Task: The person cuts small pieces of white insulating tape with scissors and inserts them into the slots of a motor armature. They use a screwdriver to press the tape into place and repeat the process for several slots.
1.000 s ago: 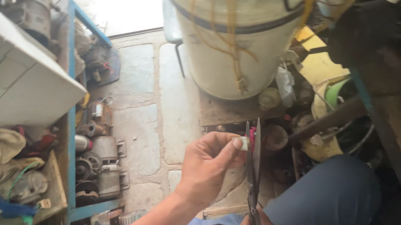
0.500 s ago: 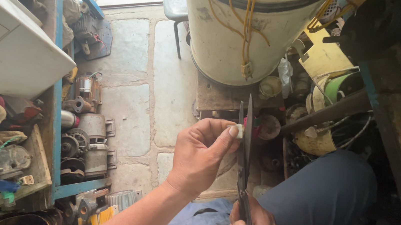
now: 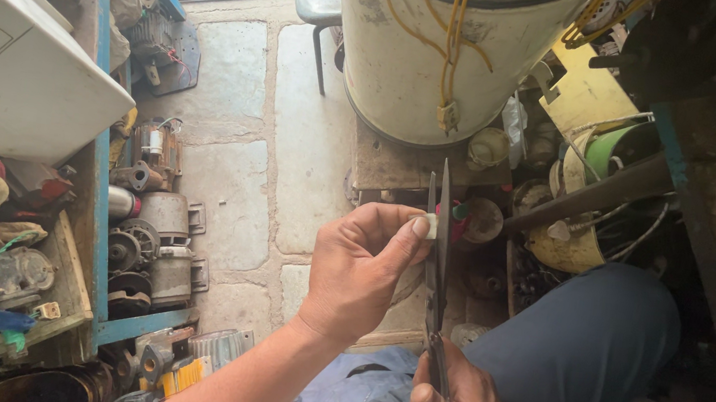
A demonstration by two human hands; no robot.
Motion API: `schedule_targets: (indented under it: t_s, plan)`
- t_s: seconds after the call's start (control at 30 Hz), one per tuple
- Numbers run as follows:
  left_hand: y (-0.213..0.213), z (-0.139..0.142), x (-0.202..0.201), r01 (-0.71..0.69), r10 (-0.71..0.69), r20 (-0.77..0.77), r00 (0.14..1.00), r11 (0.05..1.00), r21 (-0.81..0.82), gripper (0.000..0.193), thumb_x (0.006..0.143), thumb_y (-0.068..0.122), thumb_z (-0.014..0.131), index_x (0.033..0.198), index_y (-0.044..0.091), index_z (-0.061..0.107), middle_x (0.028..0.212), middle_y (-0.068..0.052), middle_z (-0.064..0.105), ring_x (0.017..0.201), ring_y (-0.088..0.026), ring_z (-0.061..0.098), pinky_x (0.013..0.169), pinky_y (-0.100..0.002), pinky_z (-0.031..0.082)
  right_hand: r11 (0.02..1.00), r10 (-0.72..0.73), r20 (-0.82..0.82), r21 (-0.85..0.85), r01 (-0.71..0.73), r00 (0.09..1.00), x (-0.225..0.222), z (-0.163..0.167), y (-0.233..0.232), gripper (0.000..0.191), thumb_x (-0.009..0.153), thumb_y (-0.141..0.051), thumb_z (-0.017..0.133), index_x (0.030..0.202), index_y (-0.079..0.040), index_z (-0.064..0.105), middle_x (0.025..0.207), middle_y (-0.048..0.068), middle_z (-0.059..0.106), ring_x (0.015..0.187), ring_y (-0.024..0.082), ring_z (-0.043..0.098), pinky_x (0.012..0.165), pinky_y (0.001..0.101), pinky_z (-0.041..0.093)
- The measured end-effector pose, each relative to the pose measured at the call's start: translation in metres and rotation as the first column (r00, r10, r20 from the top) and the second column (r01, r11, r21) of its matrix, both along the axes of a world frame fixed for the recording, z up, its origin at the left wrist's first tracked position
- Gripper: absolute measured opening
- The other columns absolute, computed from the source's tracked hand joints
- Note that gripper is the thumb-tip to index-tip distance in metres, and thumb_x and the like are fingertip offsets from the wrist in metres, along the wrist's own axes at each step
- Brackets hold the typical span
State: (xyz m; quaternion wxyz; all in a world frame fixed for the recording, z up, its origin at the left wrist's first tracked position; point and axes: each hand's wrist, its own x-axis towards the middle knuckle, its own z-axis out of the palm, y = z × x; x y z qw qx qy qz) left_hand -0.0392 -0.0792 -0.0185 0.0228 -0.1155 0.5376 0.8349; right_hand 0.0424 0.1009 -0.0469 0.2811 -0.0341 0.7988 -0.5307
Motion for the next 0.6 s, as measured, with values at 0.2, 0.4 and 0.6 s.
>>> schedule_targets:
  t_s: [0.2, 0.4, 0.6]
  plan:
    - [-0.0018, -0.001, 0.0001, -0.007, 0.005, -0.028, 1.0, 0.998, -0.06, 0.021, 0.097, 0.012, 0.07, 0.108, -0.005, 0.073, 0.094, -0.007, 0.077, 0.084, -0.009, 0.07, 0.077, -0.025, 0.059, 1.0, 0.009, 0.0, 0.002, -0.009, 1.0, -0.0022, 0.0006, 0.0014, 0.086, 0.073, -0.092, 0.037, 0.074, -0.009, 0.057, 0.047, 0.006, 0.055, 0.048, 0.017, 0.064, 0.051, 0.0345, 0.051]
    - [-0.0017, -0.0004, 0.0001, 0.007, -0.007, 0.002, 1.0, 1.0, 0.004, 0.023, 0.096, 0.015, 0.07, 0.107, -0.005, 0.072, 0.093, -0.006, 0.078, 0.083, -0.008, 0.071, 0.078, -0.025, 0.06, 1.0, 0.018, -0.037, -0.022, -0.019, 0.999, -0.0015, 0.001, 0.0016, 0.089, 0.072, -0.094, 0.035, 0.077, -0.008, 0.058, 0.049, 0.005, 0.055, 0.049, 0.016, 0.065, 0.05, 0.0343, 0.052]
    - [-0.0049, -0.0053, -0.001, 0.027, -0.028, 0.029, 0.999, 0.999, 0.035, 0.026, 0.094, 0.017, 0.071, 0.108, -0.005, 0.072, 0.092, -0.007, 0.077, 0.08, -0.01, 0.07, 0.077, -0.027, 0.06, 0.991, -0.006, 0.013, -0.133, 0.007, 1.0, 0.0029, 0.0033, 0.0025, 0.089, 0.075, -0.095, 0.032, 0.075, -0.008, 0.052, 0.051, 0.006, 0.052, 0.049, 0.017, 0.06, 0.05, 0.0343, 0.047]
